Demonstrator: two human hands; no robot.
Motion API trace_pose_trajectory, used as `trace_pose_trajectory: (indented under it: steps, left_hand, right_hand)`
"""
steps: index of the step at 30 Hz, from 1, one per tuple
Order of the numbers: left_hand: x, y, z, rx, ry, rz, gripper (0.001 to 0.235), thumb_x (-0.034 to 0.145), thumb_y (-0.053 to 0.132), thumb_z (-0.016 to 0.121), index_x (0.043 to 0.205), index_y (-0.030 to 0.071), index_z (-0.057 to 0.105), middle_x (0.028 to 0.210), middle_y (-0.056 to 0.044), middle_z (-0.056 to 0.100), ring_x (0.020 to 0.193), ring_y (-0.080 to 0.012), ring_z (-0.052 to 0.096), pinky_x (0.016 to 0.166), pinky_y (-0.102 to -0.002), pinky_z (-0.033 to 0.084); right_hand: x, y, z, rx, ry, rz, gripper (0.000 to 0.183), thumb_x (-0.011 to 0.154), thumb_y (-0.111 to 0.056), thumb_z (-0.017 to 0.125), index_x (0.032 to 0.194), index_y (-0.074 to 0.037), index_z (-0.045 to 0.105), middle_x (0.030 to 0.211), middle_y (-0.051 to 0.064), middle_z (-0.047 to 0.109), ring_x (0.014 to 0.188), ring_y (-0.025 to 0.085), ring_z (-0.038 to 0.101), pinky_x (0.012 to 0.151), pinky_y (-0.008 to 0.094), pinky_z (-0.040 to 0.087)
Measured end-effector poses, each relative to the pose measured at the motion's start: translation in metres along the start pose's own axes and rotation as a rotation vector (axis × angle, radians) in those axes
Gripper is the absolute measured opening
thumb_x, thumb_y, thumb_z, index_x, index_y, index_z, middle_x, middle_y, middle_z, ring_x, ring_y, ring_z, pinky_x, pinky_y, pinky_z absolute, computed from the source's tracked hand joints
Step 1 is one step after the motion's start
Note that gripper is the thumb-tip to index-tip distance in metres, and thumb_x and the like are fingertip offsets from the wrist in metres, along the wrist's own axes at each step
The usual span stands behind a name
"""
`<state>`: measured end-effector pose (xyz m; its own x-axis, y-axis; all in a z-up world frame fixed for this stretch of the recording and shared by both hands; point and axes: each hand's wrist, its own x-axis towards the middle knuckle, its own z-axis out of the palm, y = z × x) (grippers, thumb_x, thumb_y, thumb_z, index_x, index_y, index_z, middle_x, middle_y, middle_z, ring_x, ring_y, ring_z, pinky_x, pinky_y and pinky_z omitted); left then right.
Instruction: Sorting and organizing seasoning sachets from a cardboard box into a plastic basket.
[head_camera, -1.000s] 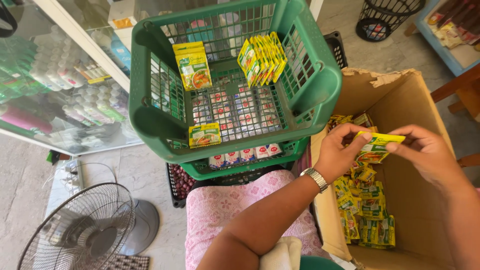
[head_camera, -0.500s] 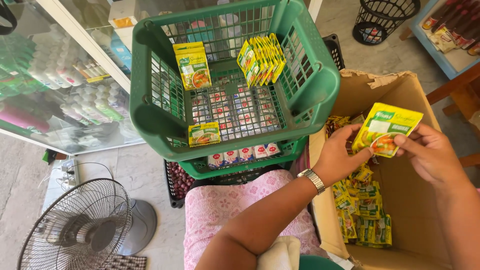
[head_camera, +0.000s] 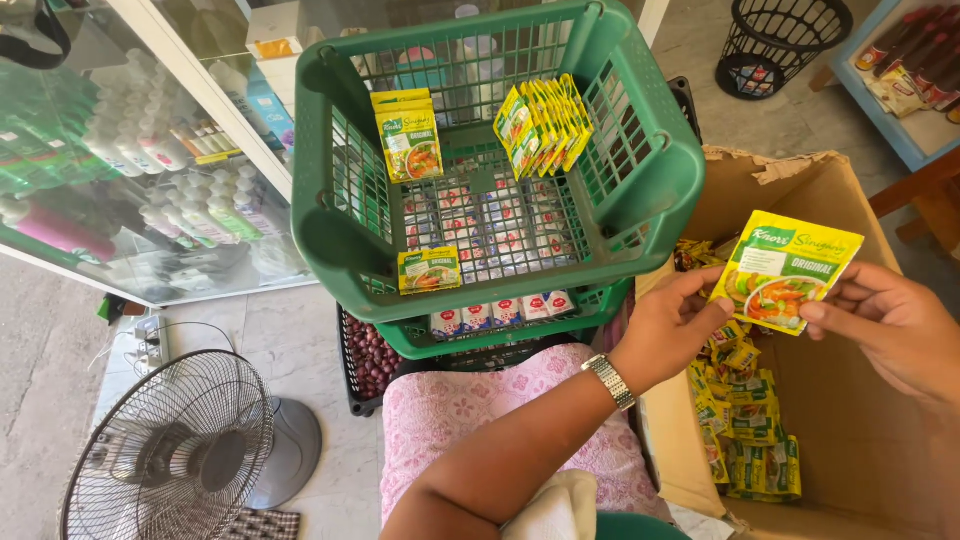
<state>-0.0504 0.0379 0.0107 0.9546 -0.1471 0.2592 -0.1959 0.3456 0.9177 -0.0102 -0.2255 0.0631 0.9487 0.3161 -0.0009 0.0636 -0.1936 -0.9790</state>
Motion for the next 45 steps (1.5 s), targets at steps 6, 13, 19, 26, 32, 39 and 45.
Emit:
trace_pose_trajectory:
  steps: [6,13,19,26,32,39,45]
  left_hand:
    - [-0.024,0.049,-0.028,0.018,0.02,0.039,0.039,0.099,0.013,0.071,0.136,0.002,0.064,0.099,0.0,0.071,0.085,-0.0034,0.063,0.076,-0.022,0.054]
    - [-0.047,0.096,-0.073,0.171,0.163,0.106,0.029,0.093,0.011,0.076,0.119,0.003,0.068,0.098,-0.001,0.074,0.082,-0.0043,0.064,0.069,-0.021,0.051]
    - [-0.059,0.12,-0.115,0.413,0.364,0.193,0.018,0.093,0.009,0.076,0.11,0.004,0.073,0.092,-0.004,0.074,0.079,-0.0084,0.068,0.068,-0.024,0.055]
    - [-0.06,0.125,-0.162,0.453,0.508,0.331,0.029,0.098,0.003,0.068,0.127,0.002,0.065,0.118,-0.012,0.062,0.1,-0.0169,0.069,0.087,-0.029,0.061]
    - [-0.044,0.118,-0.192,0.528,0.492,0.26,0.07,0.09,0.007,0.072,0.151,-0.003,0.039,0.131,-0.017,0.052,0.118,-0.0228,0.062,0.091,-0.032,0.061]
    - [-0.015,0.104,-0.234,0.648,0.478,0.084,0.099,0.085,0.021,0.078,0.157,-0.01,0.018,0.137,-0.021,0.05,0.12,-0.0282,0.059,0.091,-0.036,0.058]
    - [0.011,0.087,-0.257,0.848,0.505,0.04,0.111,0.082,0.022,0.082,0.155,-0.014,0.006,0.143,-0.031,0.041,0.129,-0.0446,0.05,0.107,-0.045,0.046]
  right_hand:
    - [-0.007,-0.011,0.024,-0.046,0.079,-0.025,0.022,0.093,0.0,0.07,0.114,0.005,0.066,0.102,0.014,0.073,0.086,0.017,0.066,0.077,0.03,0.054]
    - [-0.004,-0.06,0.105,-0.134,0.057,-0.053,0.017,0.091,-0.006,0.073,0.105,0.002,0.07,0.094,0.007,0.074,0.081,0.011,0.067,0.075,0.027,0.053]
    - [0.029,-0.074,0.168,-0.218,0.009,-0.11,0.019,0.089,-0.012,0.076,0.106,-0.003,0.073,0.091,0.001,0.074,0.078,0.008,0.064,0.072,0.025,0.051]
    - [0.094,-0.066,0.226,-0.137,-0.091,-0.242,0.012,0.093,-0.011,0.075,0.099,-0.003,0.069,0.09,0.001,0.072,0.081,0.007,0.065,0.075,0.024,0.054]
    - [0.147,-0.062,0.27,-0.079,-0.121,-0.339,0.01,0.097,-0.01,0.071,0.1,-0.002,0.065,0.09,0.001,0.071,0.083,0.007,0.066,0.076,0.024,0.055]
    - [0.203,-0.052,0.299,-0.052,-0.168,-0.302,0.01,0.098,-0.009,0.07,0.102,-0.001,0.066,0.089,0.004,0.071,0.08,0.01,0.066,0.072,0.026,0.057]
    - [0.255,-0.031,0.321,-0.019,-0.138,-0.217,0.01,0.096,-0.008,0.071,0.099,-0.001,0.065,0.088,0.004,0.071,0.078,0.011,0.069,0.068,0.027,0.057]
